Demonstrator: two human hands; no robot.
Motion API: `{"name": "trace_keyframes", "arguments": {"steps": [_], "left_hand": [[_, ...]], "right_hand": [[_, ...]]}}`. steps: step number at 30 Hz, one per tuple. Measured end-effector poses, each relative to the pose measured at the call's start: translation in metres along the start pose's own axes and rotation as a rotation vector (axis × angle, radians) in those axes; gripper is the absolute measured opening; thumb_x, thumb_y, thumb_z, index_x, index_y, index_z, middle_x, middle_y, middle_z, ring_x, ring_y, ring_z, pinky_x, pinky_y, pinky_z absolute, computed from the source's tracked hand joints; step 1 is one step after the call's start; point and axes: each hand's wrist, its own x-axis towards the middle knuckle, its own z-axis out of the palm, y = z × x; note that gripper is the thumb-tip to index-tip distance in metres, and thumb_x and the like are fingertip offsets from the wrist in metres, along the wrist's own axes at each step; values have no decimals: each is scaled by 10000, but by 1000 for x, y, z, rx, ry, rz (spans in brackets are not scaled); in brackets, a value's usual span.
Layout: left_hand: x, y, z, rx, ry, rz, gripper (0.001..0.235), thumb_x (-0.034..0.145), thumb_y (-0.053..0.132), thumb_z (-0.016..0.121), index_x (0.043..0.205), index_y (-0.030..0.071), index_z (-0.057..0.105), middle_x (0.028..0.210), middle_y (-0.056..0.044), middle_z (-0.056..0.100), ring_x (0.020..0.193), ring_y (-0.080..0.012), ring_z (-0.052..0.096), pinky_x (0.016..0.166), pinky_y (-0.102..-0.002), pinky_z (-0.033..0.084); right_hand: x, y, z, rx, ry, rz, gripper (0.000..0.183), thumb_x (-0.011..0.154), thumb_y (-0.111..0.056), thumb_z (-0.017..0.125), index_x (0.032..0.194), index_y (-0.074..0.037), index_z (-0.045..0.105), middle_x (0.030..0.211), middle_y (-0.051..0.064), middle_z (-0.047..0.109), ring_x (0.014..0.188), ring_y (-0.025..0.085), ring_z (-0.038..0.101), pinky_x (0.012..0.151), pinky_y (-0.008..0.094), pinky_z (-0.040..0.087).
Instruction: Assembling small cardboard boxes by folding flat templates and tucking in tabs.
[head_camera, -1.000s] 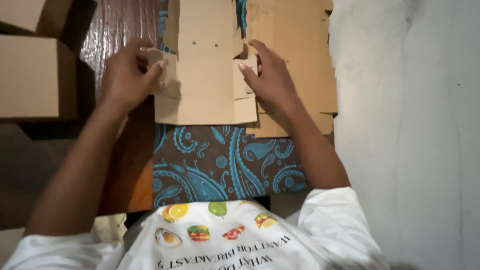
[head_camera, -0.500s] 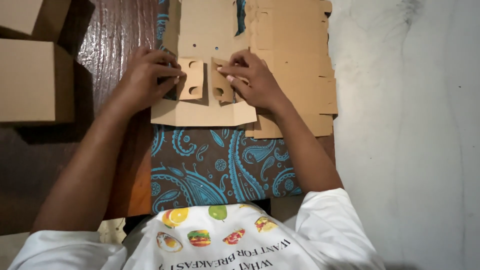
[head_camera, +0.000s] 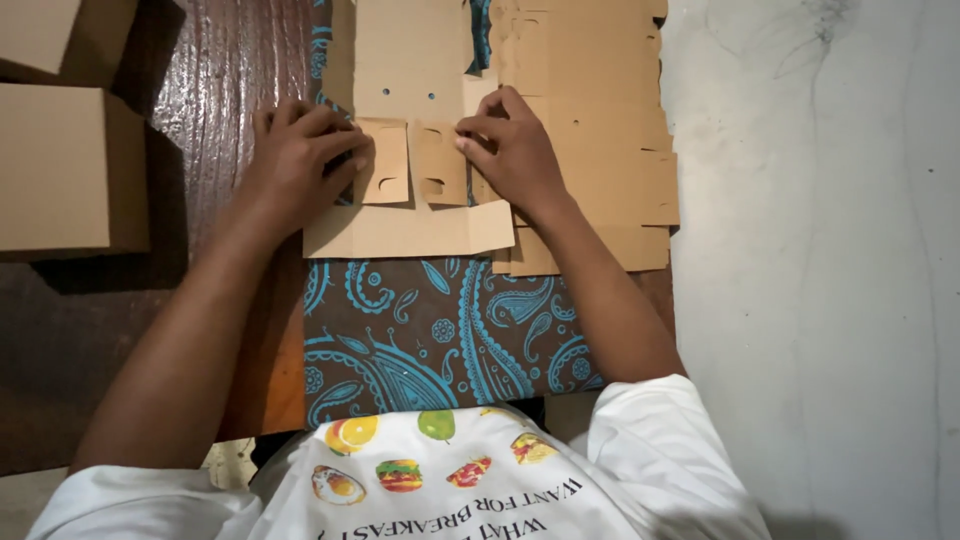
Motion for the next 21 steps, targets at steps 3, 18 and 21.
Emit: {"name": "trace_keyframes", "arguments": {"steps": [3, 18, 21], "left_hand": [[-1, 1, 0, -15, 48, -5, 198, 941, 148, 812, 1139, 129, 798, 1340, -43, 681, 1253, -407, 489, 963, -510, 317], [-8, -3, 1, -62, -57, -52, 427, 907, 190, 813, 1306, 68, 718, 1382, -100, 629, 1331, -408, 439, 1097, -614, 265], [-12, -2, 1, -69, -85, -77, 438, 949, 289, 749, 1340, 105, 680, 1461, -87, 577, 1418, -396, 376, 1094, -602, 263]], "right_hand": [[1, 5, 3, 38, 46, -48, 84, 928, -56, 785, 1009, -61, 806, 997, 55, 568, 881, 218, 617, 732, 331, 530], [-3, -21, -25, 42, -243, 16, 252, 937, -72, 741, 1188, -57, 751, 1225, 71, 571, 1178, 252, 565, 996, 394, 496], [-5, -17, -27, 38, -306, -3, 331, 932, -87, 743, 1259, -45, 714, 1280, 74, 552, 1245, 274, 494, 1059, 441, 425]]}}
